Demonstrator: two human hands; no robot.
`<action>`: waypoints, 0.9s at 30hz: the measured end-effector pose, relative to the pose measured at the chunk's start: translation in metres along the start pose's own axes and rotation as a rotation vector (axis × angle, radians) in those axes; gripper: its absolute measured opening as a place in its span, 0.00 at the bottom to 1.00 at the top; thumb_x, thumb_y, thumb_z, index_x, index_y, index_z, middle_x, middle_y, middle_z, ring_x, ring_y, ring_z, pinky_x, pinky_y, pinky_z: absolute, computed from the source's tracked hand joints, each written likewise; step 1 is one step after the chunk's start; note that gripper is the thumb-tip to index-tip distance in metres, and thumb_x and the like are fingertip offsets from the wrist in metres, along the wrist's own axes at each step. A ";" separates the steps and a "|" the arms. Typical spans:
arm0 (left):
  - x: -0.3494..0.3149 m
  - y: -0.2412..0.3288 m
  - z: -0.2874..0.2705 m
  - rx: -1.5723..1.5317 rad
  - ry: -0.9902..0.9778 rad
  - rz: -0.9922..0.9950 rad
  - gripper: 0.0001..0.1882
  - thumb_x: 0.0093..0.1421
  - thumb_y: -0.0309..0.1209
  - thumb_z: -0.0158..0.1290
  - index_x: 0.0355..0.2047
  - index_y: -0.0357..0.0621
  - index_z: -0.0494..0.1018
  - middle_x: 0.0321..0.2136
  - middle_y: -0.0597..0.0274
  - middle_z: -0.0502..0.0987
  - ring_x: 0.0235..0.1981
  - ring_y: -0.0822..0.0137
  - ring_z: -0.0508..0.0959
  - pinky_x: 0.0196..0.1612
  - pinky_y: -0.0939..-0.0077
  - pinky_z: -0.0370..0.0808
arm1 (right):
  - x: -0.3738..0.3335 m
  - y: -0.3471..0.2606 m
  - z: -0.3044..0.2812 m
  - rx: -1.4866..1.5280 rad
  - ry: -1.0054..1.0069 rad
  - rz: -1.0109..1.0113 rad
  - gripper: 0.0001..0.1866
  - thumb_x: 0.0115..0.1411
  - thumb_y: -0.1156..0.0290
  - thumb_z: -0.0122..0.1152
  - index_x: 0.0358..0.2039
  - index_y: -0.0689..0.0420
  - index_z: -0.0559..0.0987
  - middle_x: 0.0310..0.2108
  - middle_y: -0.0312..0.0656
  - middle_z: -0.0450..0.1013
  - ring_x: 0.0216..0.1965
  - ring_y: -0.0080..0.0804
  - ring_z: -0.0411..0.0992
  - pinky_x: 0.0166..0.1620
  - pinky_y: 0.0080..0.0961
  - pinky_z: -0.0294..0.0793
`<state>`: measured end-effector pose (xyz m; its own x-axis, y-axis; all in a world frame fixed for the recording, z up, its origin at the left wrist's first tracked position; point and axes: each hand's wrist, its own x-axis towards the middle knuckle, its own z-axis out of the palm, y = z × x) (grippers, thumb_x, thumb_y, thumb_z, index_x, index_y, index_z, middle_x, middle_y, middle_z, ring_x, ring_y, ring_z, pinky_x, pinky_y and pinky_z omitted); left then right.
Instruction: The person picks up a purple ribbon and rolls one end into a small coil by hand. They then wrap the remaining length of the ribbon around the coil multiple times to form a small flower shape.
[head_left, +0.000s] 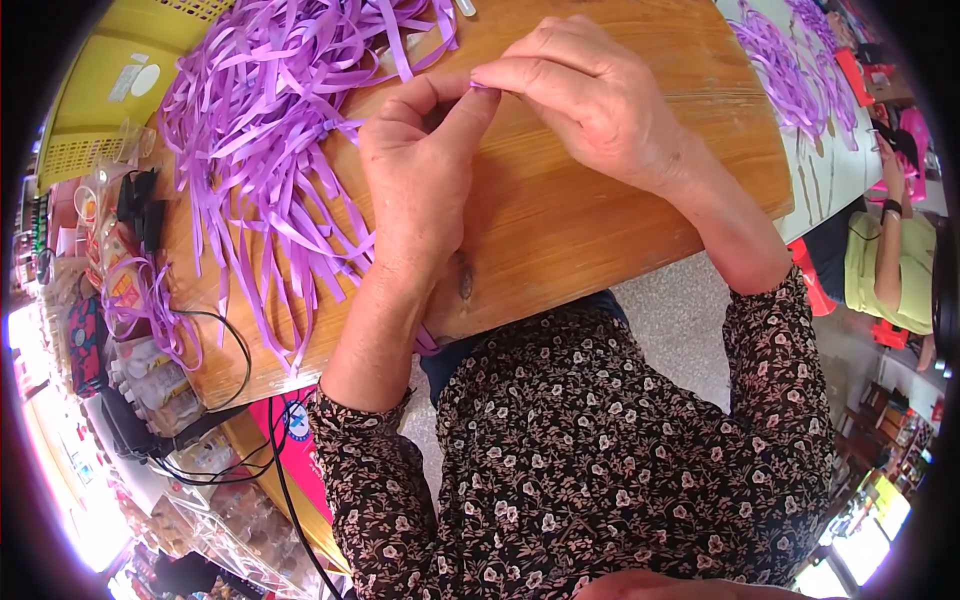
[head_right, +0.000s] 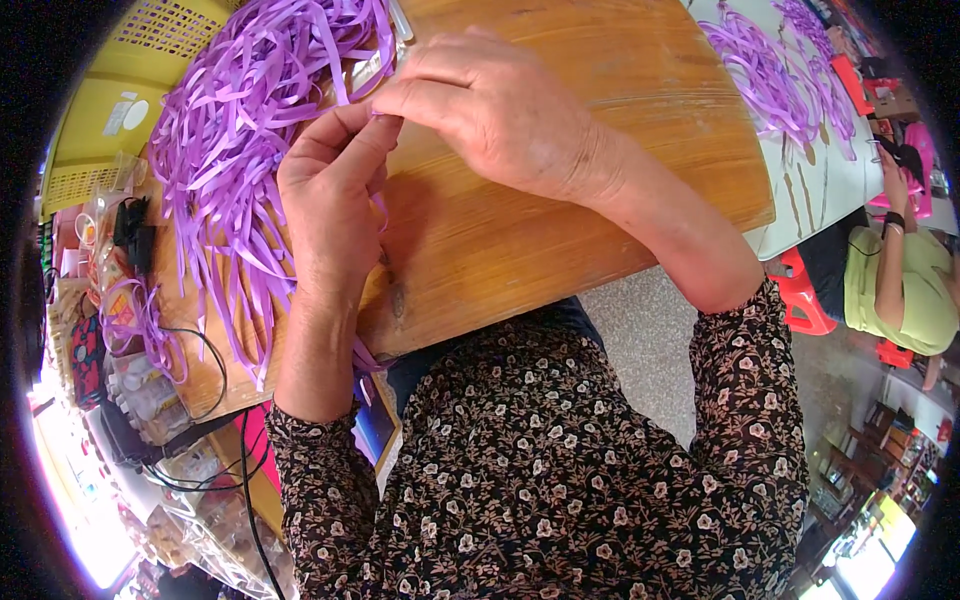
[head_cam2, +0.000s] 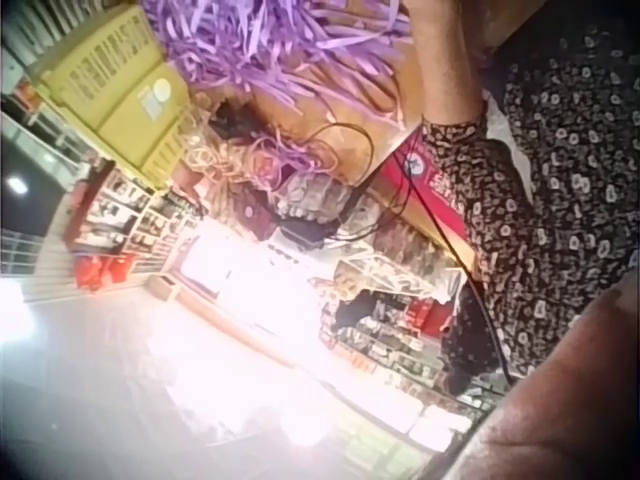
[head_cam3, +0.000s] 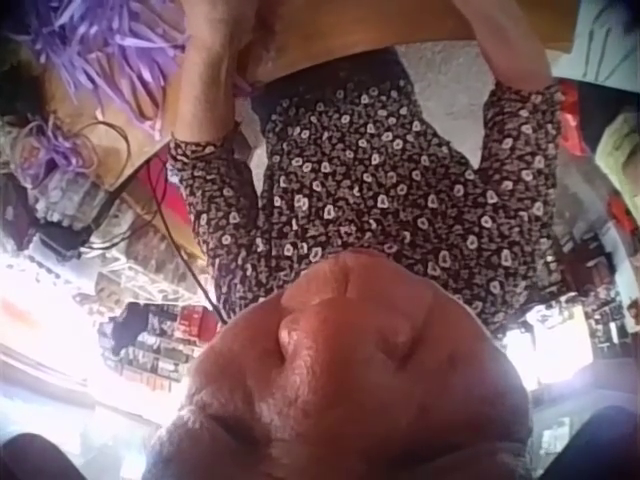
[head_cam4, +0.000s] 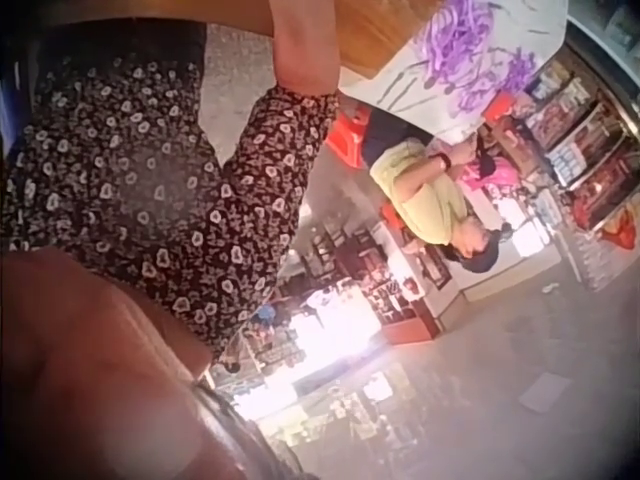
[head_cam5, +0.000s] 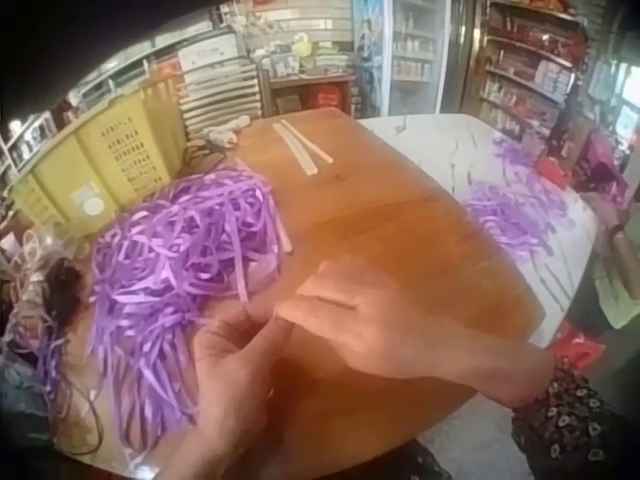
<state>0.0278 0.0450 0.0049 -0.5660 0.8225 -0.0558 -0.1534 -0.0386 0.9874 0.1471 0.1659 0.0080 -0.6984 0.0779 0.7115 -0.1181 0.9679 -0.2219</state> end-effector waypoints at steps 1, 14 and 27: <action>0.000 0.001 0.000 0.002 -0.001 -0.003 0.06 0.55 0.26 0.55 0.30 0.35 0.75 0.22 0.73 0.72 0.21 0.85 0.66 0.22 0.91 0.59 | -0.001 0.004 0.001 -0.073 0.050 -0.115 0.13 0.50 0.76 0.61 0.39 0.57 0.77 0.31 0.40 0.73 0.33 0.37 0.73 0.34 0.25 0.74; 0.009 -0.010 -0.007 -0.450 -0.238 -0.276 0.07 0.53 0.23 0.56 0.32 0.34 0.73 0.22 0.66 0.72 0.16 0.80 0.62 0.20 0.86 0.56 | 0.008 0.010 -0.015 0.149 0.040 0.084 0.11 0.50 0.77 0.61 0.36 0.59 0.78 0.31 0.41 0.74 0.33 0.36 0.72 0.35 0.25 0.71; 0.002 -0.006 -0.002 -0.281 -0.076 -0.119 0.08 0.52 0.24 0.58 0.32 0.36 0.73 0.24 0.72 0.73 0.21 0.85 0.66 0.21 0.92 0.59 | 0.017 -0.014 -0.025 0.364 -0.007 0.302 0.04 0.50 0.77 0.63 0.29 0.60 0.78 0.26 0.41 0.74 0.28 0.34 0.73 0.31 0.23 0.70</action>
<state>0.0254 0.0456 -0.0015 -0.4701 0.8704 -0.1467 -0.4390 -0.0864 0.8943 0.1544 0.1592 0.0397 -0.7440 0.3404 0.5749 -0.1477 0.7554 -0.6384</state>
